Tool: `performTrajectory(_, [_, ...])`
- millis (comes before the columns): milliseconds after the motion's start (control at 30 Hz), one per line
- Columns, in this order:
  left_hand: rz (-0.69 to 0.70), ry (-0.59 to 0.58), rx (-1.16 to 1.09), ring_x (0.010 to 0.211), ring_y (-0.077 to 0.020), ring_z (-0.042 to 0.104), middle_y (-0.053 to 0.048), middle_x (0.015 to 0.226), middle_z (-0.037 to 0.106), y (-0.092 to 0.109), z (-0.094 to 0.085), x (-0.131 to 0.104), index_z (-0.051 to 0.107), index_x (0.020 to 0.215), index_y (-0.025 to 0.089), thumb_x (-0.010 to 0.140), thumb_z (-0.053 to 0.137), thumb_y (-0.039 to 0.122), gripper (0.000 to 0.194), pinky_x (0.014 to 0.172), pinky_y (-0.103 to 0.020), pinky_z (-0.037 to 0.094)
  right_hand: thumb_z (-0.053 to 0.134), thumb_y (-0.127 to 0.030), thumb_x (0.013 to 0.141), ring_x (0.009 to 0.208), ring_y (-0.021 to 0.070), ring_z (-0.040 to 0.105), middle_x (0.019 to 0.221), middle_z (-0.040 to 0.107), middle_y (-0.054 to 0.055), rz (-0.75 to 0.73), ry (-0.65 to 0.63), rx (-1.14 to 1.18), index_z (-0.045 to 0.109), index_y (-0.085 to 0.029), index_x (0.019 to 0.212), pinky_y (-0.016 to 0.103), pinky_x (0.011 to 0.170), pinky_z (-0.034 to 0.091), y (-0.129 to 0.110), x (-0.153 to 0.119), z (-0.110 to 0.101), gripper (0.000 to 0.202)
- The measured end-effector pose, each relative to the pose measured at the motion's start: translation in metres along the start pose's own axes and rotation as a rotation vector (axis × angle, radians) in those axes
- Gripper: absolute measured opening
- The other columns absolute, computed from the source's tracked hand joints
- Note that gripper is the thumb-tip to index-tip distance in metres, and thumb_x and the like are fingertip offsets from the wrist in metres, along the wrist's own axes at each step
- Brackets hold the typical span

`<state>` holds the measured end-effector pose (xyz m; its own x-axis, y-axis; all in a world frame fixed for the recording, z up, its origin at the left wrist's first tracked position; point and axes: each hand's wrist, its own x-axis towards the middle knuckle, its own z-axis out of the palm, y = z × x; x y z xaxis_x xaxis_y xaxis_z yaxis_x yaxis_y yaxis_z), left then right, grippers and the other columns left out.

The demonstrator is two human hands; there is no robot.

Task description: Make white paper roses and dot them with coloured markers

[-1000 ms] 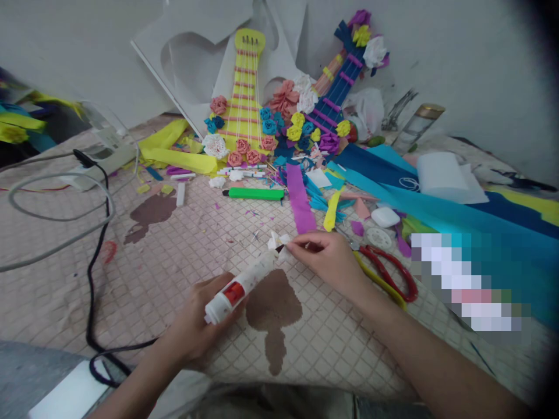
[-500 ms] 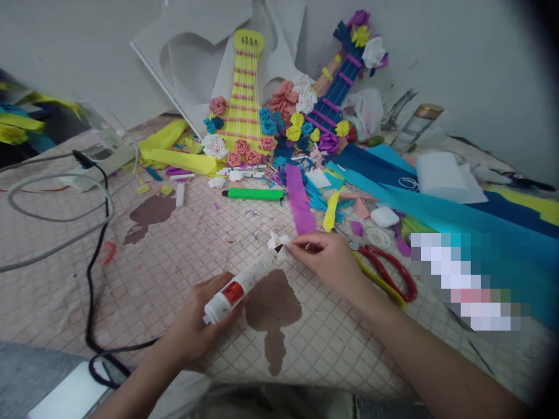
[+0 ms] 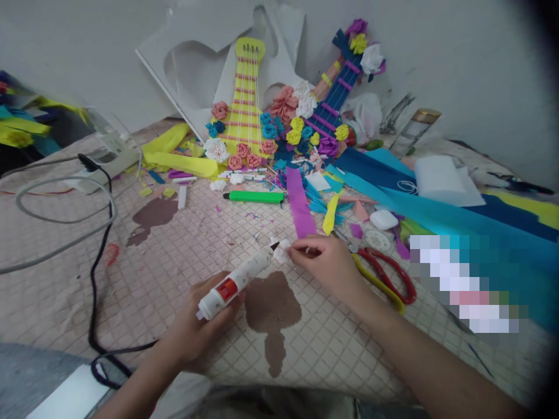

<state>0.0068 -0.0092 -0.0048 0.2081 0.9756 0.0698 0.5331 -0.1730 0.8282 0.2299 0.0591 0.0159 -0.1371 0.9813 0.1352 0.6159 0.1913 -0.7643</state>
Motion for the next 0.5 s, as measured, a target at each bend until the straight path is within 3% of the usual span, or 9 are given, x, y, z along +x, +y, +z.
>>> performTrajectory(167, [-0.063,0.024,-0.071,0.077,-0.0184,0.065,-0.006,0.085,0.07,0.0019,-0.0033,0.0005,0.064,0.092,0.015,0.085,0.049,0.03,0.023,0.068,-0.025,0.052,0.062,-0.023,0.071,0.059,0.0142,0.06,0.065,0.07,0.003,0.023,-0.015,-0.002,0.072,-0.018,0.068,0.025,0.055,0.042,-0.0005,0.0006,-0.0006,0.012])
performTrajectory(500, [0.009,-0.018,0.037,0.054,-0.0127,0.053,0.0,0.059,0.057,0.0084,0.0003,0.0034,0.057,0.068,0.017,0.083,0.049,0.031,0.022,0.052,-0.022,0.046,0.062,-0.022,0.071,0.057,0.0134,0.059,0.064,0.07,0.001,0.025,-0.021,0.012,0.072,-0.019,0.068,0.024,0.053,0.041,-0.0007,0.0,-0.0004,0.011])
